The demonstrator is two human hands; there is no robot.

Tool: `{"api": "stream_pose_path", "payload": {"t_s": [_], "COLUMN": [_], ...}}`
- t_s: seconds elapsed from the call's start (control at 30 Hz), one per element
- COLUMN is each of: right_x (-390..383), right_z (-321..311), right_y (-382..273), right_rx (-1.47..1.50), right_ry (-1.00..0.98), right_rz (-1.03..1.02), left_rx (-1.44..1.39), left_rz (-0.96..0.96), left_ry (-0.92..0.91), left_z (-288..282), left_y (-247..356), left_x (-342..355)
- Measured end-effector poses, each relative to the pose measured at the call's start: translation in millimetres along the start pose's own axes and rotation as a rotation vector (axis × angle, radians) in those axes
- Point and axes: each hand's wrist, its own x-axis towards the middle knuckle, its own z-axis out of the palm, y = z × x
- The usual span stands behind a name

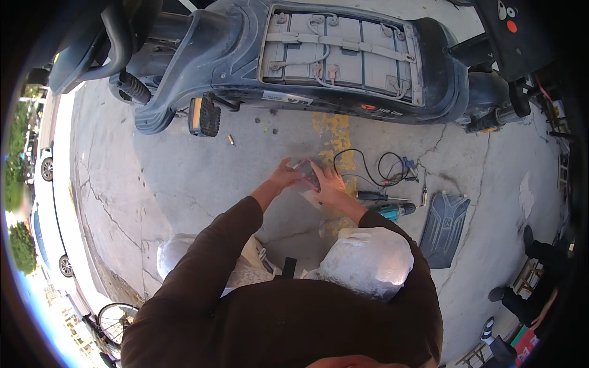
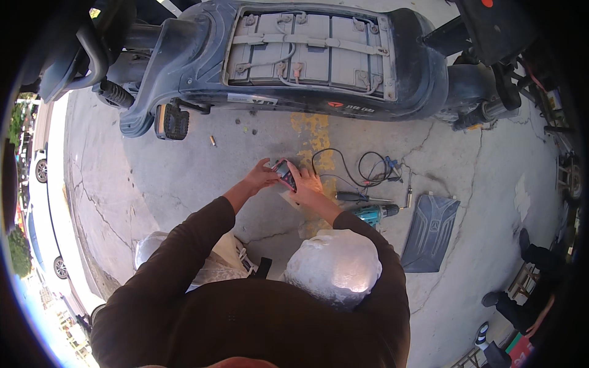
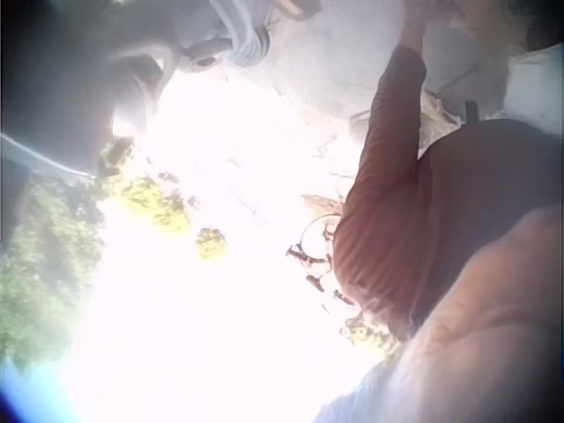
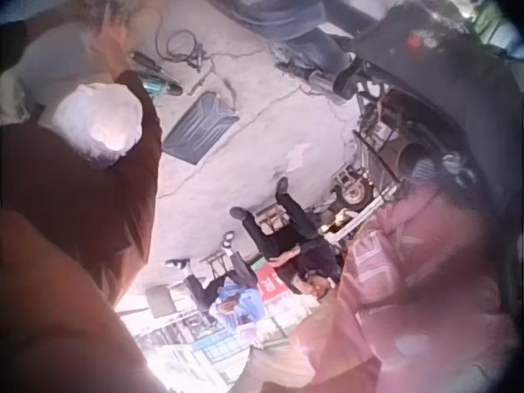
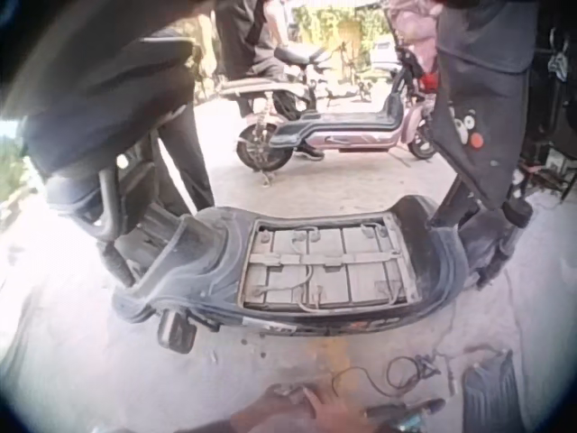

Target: The person removes the seat cover of an electric scooter to access the battery compartment. They use a multimeter to test the voltage of the battery terminals, moving the probes between different points.

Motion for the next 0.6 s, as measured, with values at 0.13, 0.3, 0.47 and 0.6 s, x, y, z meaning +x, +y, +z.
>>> {"api": "stream_pose_path", "payload": {"t_s": [0.13,0.3,0.47,0.6], "right_x": [-3.0,-25.6,-51.2,-70.3], "right_z": [-2.2,-34.6,-59.3,-65.4], "right_y": [19.5,3.7,-8.5,-7.8], "right_rx": [0.848,0.588,0.304,0.183], "right_ry": [0.191,0.279,0.462,0.291], "right_rz": [0.076,0.005,-0.182,-0.166], "left_rx": [-0.471,-0.775,-0.915,-1.079], "left_rz": [-0.111,-0.106,0.164,0.210], "left_ry": [-0.139,-0.361,-0.450,-0.514], "left_z": [38.0,100.1,105.5,84.3], "left_y": [4.9,18.0,25.9,42.8], "left_x": [-23.2,-37.7,-33.3,-28.5]}}
